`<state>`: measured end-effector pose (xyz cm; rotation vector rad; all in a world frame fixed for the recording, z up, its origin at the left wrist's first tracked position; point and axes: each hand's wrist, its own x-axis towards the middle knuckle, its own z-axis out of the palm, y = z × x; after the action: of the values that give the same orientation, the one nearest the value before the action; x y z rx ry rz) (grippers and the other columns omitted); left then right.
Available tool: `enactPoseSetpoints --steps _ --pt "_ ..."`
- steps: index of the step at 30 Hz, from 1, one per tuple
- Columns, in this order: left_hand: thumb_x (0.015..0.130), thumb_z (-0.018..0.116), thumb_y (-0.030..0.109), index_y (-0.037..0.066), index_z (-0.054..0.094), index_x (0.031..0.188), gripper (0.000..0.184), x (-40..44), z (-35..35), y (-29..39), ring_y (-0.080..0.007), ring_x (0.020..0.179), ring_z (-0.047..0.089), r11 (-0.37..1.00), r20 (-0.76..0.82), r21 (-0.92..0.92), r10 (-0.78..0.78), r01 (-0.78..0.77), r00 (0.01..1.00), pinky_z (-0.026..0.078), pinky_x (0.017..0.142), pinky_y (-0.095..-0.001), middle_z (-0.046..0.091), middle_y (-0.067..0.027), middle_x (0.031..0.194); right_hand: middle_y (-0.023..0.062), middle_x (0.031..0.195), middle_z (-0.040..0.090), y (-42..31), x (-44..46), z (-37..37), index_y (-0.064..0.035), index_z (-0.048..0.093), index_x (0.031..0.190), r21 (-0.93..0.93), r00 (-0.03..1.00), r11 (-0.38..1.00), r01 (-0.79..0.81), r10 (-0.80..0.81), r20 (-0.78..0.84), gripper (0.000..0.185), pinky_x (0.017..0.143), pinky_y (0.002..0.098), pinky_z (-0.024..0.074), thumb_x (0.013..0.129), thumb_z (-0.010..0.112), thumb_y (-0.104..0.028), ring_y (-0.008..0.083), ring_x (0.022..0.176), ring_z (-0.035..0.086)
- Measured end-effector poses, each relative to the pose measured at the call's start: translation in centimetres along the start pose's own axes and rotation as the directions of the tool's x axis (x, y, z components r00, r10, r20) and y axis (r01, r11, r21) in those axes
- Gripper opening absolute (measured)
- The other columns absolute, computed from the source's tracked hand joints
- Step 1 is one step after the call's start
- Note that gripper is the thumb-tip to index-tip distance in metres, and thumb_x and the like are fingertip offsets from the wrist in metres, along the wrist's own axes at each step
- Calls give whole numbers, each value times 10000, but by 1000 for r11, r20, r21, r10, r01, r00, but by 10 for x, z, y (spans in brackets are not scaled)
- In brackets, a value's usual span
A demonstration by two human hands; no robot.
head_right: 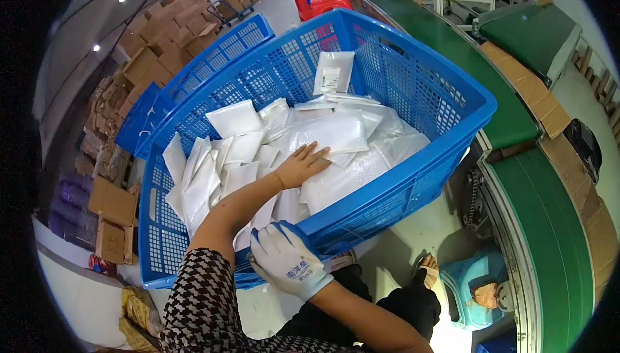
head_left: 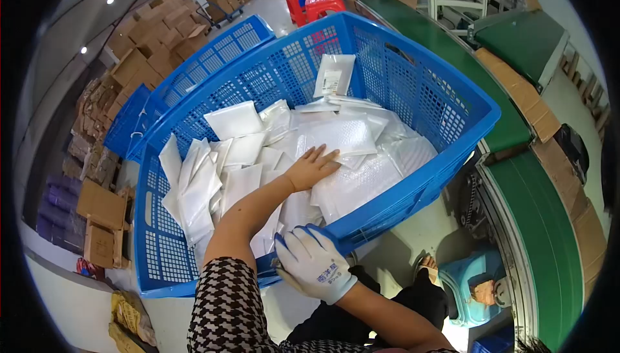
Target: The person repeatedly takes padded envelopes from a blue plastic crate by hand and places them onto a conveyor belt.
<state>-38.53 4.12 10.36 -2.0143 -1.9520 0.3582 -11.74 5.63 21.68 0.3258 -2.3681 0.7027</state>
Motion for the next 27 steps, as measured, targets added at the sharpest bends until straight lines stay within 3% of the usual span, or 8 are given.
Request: enactPoseSetpoints --steps 3,8,13,17,18,22,24,27 --pt "894 467 219 212 336 1331 457 3 14 0 -321 1293 323 999 -9 -13 -46 46 999 296 1064 -372 303 -113 1428 115 1045 548 5 2 6 -35 558 1066 17 1000 1000 -1 0 12 397 847 332 417 766 589 -294 237 957 524" --pt "892 467 206 186 314 1363 496 3 38 -6 -347 1250 379 1000 1 31 -5 5 1000 356 1024 -369 296 -126 1430 145 960 551 8 4 22 12 553 1022 53 989 998 22 -14 -145 376 840 331 418 787 569 -280 260 852 518" --pt "838 489 178 79 446 1232 409 1 47 -8 -371 1104 512 995 -240 96 57 -35 969 454 914 -380 393 -168 1358 93 929 573 9 4 24 -42 602 972 -42 980 999 29 -36 -193 373 761 292 448 720 601 -317 226 841 558" --pt "854 479 127 38 517 1108 271 14 -9 -20 -301 1002 592 998 -68 55 43 -39 997 499 838 -318 542 -150 1194 92 944 565 11 6 17 -45 596 990 -58 994 996 68 -73 -76 403 776 310 442 707 587 -332 229 850 552" --pt "854 479 127 38 517 1108 271 14 -26 -23 -301 1002 592 997 -71 67 43 -39 997 499 838 -318 542 -150 1194 92 944 565 10 6 16 -45 596 990 -62 993 995 76 -82 -85 403 776 310 442 707 587 -332 229 850 552" --pt "828 495 123 38 540 928 139 16 -94 -28 -273 834 634 998 193 30 56 -63 980 516 771 -318 627 -124 940 84 971 556 5 3 13 -42 588 1015 -128 987 990 59 -77 -142 416 824 342 420 707 582 -321 239 890 542" --pt "813 505 122 53 534 848 83 -7 -114 -39 -265 719 626 995 128 79 58 -69 990 520 714 -322 622 -110 823 80 1005 549 0 -1 10 -42 579 1041 -140 989 989 39 -58 -135 416 879 364 388 713 588 -298 249 946 529" --pt "809 504 124 49 545 828 88 -48 -165 -46 -261 683 619 970 143 234 32 -65 989 517 684 -326 623 -109 808 89 1051 553 -6 -3 9 -39 574 1058 -120 984 993 21 -42 -172 384 910 373 369 744 584 -259 265 987 522"
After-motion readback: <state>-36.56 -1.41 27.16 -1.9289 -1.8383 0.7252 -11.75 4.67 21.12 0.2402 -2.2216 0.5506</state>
